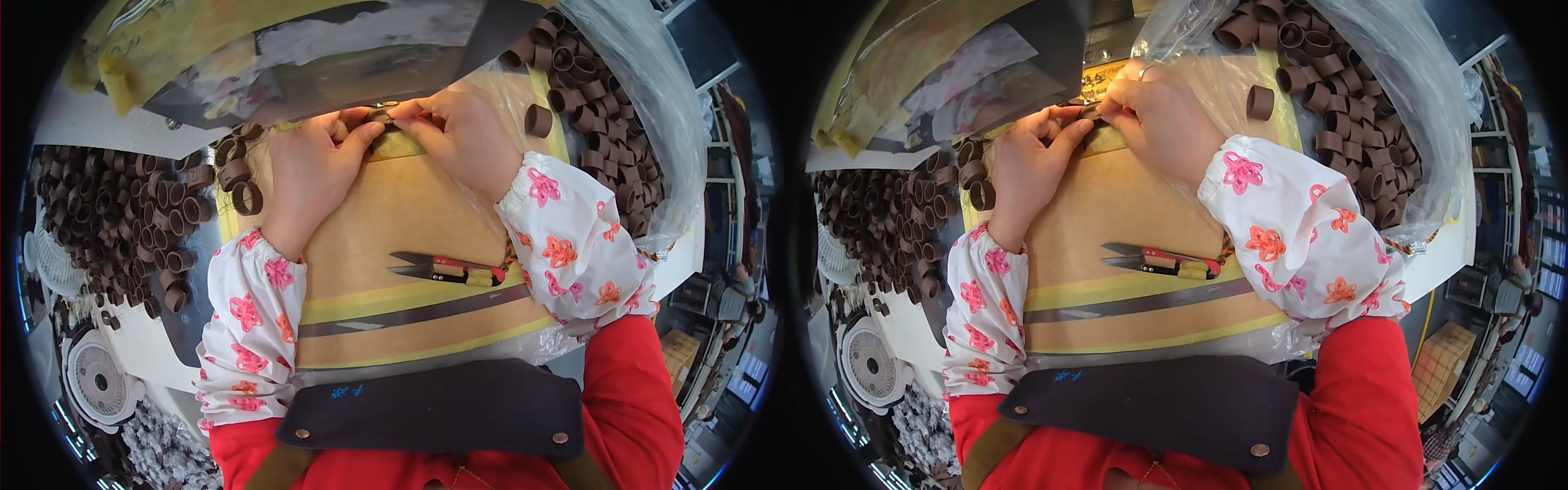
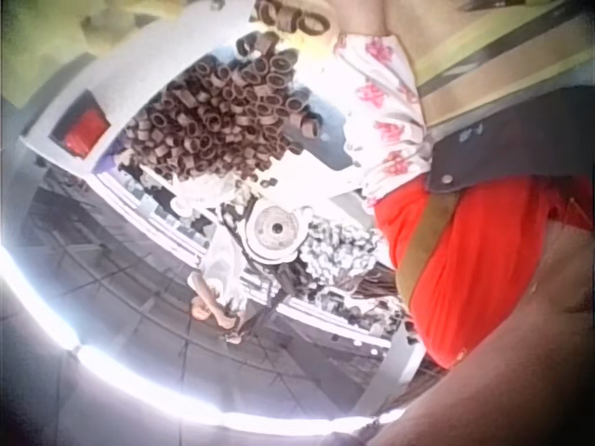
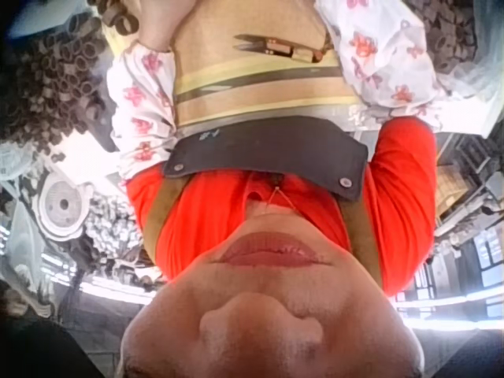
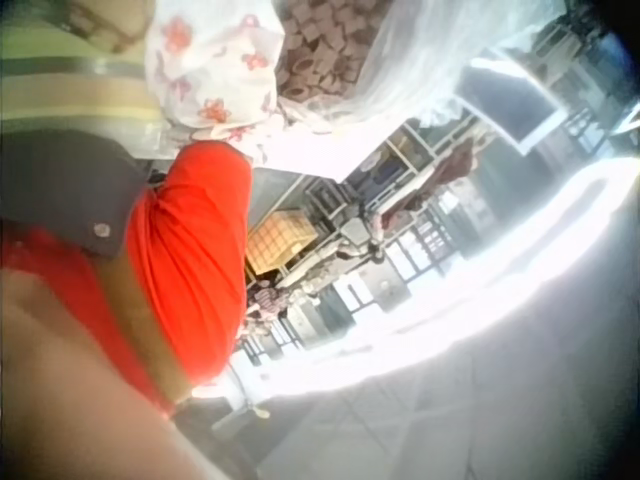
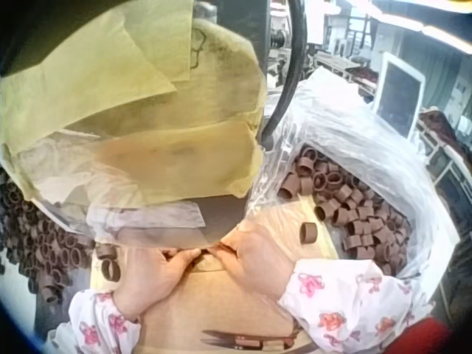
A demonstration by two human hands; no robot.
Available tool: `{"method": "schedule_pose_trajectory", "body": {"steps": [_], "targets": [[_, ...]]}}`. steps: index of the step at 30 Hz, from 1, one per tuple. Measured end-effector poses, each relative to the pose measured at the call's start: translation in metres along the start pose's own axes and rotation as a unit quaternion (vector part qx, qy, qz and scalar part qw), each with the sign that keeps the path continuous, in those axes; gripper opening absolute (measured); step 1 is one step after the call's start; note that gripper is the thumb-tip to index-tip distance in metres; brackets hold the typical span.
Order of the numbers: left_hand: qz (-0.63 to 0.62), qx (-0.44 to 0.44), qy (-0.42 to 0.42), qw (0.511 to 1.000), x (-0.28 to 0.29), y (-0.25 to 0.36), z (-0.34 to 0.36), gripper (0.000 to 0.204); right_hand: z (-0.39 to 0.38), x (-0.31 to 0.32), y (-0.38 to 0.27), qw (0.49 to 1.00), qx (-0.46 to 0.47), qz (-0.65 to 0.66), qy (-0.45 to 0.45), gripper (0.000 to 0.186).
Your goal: Sewing small leather loops using an industrial sewing machine.
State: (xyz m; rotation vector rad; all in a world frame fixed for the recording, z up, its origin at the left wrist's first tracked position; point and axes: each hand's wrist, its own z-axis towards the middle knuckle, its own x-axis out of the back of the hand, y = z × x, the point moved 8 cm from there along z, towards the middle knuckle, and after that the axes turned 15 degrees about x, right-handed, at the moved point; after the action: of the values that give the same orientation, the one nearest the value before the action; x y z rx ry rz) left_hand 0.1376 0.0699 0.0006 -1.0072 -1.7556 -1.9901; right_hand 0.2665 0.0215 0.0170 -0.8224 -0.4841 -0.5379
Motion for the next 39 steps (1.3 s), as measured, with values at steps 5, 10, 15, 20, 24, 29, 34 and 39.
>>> {"method": "schedule_pose_trajectory", "body": {"steps": [5,10,15,20,24,29,34,39], "targets": [[0.060,-0.006,0.005,0.998,-0.003,-0.009,0.003,0.037,0.000,-0.002,-0.002,1.000,0.007,-0.028,-0.003,0.009],[0.061,0.025,-0.001,0.998,0.000,-0.010,0.003,0.037,0.002,-0.001,-0.002,1.000,0.005,-0.020,0.001,0.011],[0.001,-0.042,0.027,0.999,0.001,-0.001,0.002,0.031,0.001,0.001,-0.003,0.995,-0.014,-0.093,-0.022,0.011],[0.032,-0.072,0.034,0.996,0.001,0.003,0.001,0.025,0.003,-0.001,-0.002,0.992,-0.019,-0.114,-0.046,0.011],[0.022,-0.051,0.010,0.998,-0.001,0.002,0.003,0.023,0.005,-0.003,0.004,0.992,-0.025,-0.104,-0.060,0.013],[0.016,-0.028,0.001,0.999,-0.001,-0.003,0.004,0.021,0.005,-0.004,0.000,0.990,0.012,-0.134,-0.040,0.015],[0.023,-0.033,0.003,0.999,-0.001,-0.003,0.003,0.020,0.003,-0.007,0.000,0.992,0.020,-0.119,-0.039,0.014],[0.037,-0.035,0.007,0.999,0.001,0.000,0.001,0.022,0.003,-0.005,-0.001,0.995,0.002,-0.095,-0.032,0.012]]}}
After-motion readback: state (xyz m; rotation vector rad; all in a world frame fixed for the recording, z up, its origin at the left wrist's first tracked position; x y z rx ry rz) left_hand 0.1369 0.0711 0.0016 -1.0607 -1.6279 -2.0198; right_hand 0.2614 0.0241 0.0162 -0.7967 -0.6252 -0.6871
